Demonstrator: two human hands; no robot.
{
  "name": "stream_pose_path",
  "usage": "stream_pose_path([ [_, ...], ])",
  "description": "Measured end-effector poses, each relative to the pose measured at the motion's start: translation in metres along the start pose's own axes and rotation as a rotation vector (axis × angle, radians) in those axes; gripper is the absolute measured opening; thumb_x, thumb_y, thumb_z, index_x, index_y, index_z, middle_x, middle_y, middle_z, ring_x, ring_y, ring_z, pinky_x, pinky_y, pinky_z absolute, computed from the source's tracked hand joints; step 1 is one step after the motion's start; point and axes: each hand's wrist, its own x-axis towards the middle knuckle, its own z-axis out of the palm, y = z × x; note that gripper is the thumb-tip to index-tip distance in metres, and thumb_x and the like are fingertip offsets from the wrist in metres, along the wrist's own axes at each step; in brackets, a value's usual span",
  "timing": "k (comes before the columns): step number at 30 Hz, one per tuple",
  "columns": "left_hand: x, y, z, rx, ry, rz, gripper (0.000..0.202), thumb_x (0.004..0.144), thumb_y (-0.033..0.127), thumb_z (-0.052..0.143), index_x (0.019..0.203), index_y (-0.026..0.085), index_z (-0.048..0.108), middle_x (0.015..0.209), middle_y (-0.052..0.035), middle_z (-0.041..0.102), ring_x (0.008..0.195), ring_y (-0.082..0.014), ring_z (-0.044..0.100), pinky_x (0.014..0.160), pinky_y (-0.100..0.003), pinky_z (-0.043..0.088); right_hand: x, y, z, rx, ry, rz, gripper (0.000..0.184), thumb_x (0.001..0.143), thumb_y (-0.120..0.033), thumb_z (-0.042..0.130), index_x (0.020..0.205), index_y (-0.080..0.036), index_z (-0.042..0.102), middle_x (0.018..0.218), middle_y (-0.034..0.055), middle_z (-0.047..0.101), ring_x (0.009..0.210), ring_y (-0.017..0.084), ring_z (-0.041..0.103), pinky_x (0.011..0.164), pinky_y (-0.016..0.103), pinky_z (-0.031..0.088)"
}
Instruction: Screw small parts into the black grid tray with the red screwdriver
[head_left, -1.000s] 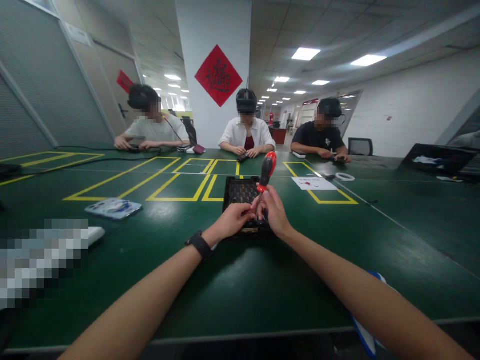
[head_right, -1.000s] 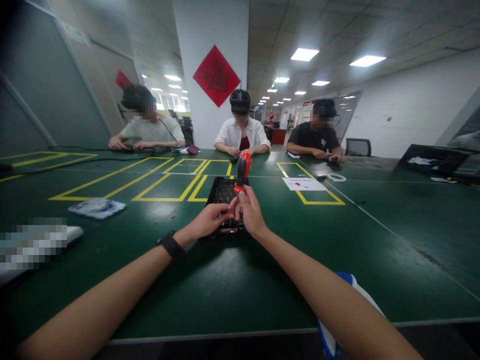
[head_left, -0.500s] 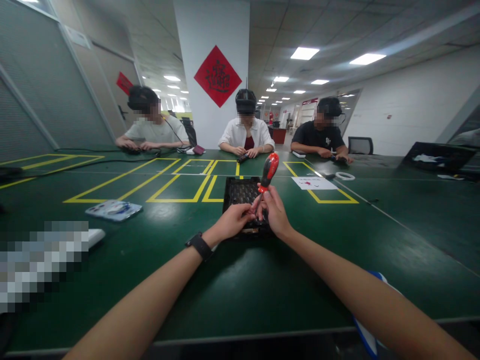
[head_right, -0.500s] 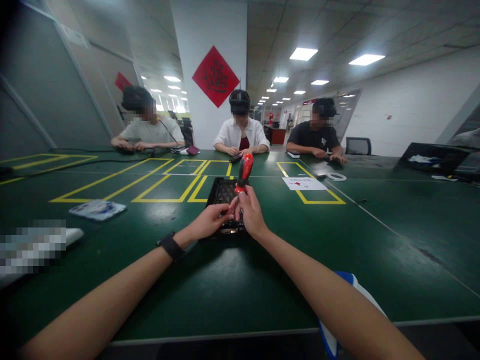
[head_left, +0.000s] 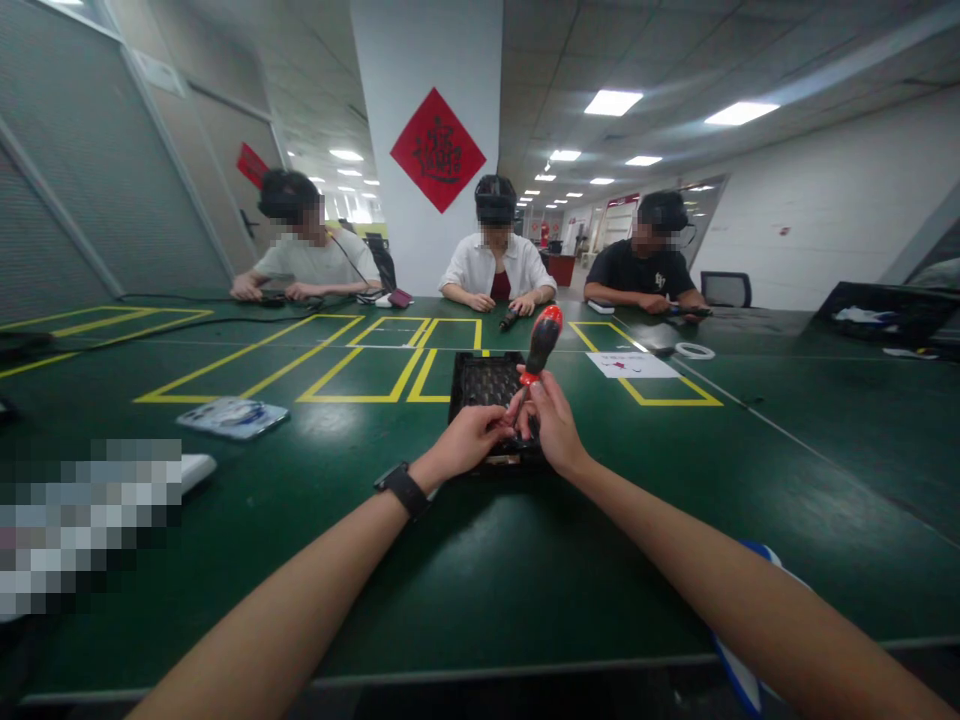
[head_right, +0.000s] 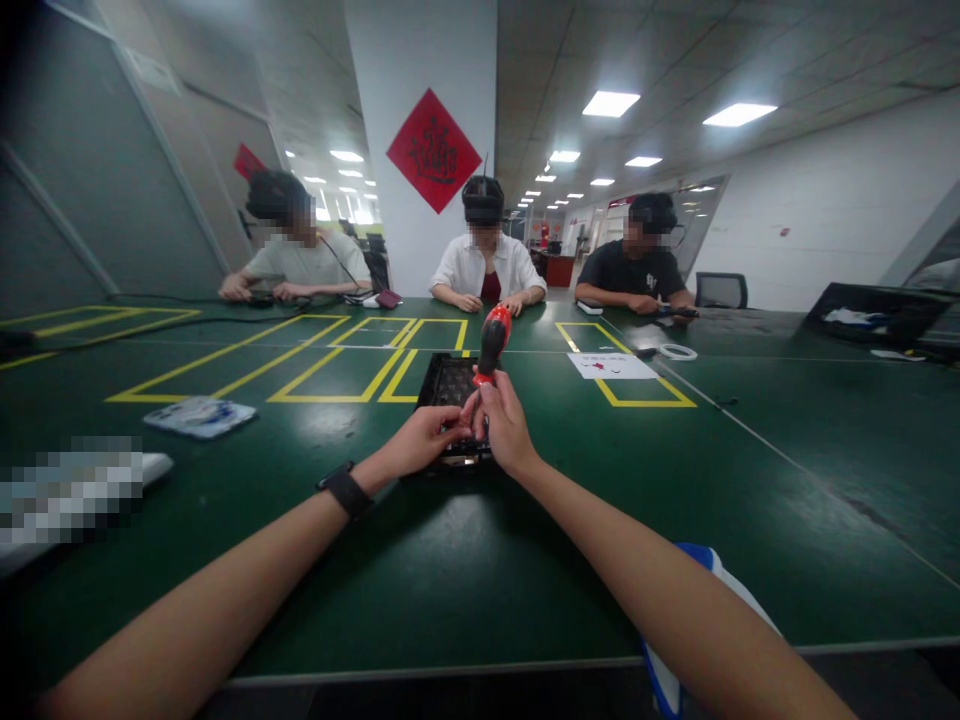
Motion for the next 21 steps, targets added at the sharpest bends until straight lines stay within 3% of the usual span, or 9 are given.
stream_pose_path([
  [3, -0.0001, 0.0041, -0.0004, -0.092, 0.017, 0.039, 0.017, 0.084, 0.025, 0.048, 0.083, 0.015, 0.061, 0.078, -0.001, 0.062, 0.072, -0.0119, 0.055, 0.07, -0.023, 0.041, -0.0004, -0.0003, -0.0002, -0.027, 0.033, -0.015, 0.034, 0.089, -0.044, 0.036, 0.115, -0.022, 0.041, 0.071, -0.0032, 0.057, 0.04, 0.004, 0.042, 0.04, 0.018, 0.034],
  [6, 0.0001, 0.0041, 0.0011, -0.133, 0.054, 0.01, 0.017, 0.079, 0.028, 0.055, 0.09, 0.016, 0.059, 0.081, -0.0014, 0.063, 0.072, -0.0117, 0.055, 0.069, -0.023, 0.042, -0.0008, -0.002, 0.0005, -0.032, 0.067, -0.032, 0.034, 0.09, -0.043, 0.036, 0.116, -0.023, 0.04, 0.072, -0.0034, 0.057, 0.04, 0.004, 0.042, 0.041, 0.018, 0.035],
  [12, 0.0001, -0.0022, 0.0018, -0.058, 0.04, -0.043, 0.017, 0.076, 0.031, 0.06, 0.077, 0.014, 0.06, 0.071, -0.0006, 0.061, 0.066, -0.0119, 0.053, 0.063, -0.023, 0.041, -0.0004, -0.0025, 0.0012, -0.025, 0.045, -0.024, 0.033, 0.09, -0.042, 0.037, 0.116, -0.022, 0.039, 0.071, -0.0037, 0.057, 0.041, 0.004, 0.044, 0.042, 0.018, 0.036],
  [17, 0.0002, -0.0008, -0.0007, -0.134, -0.033, 0.011, 0.021, 0.083, 0.029, 0.049, 0.081, 0.014, 0.063, 0.078, -0.0022, 0.064, 0.073, -0.0134, 0.057, 0.069, -0.024, 0.042, -0.0006, -0.0013, 0.0007, 0.011, 0.023, -0.003, 0.033, 0.091, -0.041, 0.035, 0.118, -0.022, 0.039, 0.067, -0.0042, 0.057, 0.039, 0.005, 0.041, 0.041, 0.019, 0.036],
  [21, 0.0007, 0.0022, 0.0006, -0.116, 0.01, 0.013, 0.017, 0.08, 0.03, 0.054, 0.084, 0.015, 0.061, 0.08, -0.0011, 0.063, 0.073, -0.0124, 0.055, 0.069, -0.023, 0.041, -0.0015, -0.0035, 0.0013, -0.008, 0.055, -0.025, 0.034, 0.09, -0.041, 0.037, 0.118, -0.023, 0.039, 0.065, -0.005, 0.056, 0.038, 0.004, 0.039, 0.039, 0.018, 0.032],
])
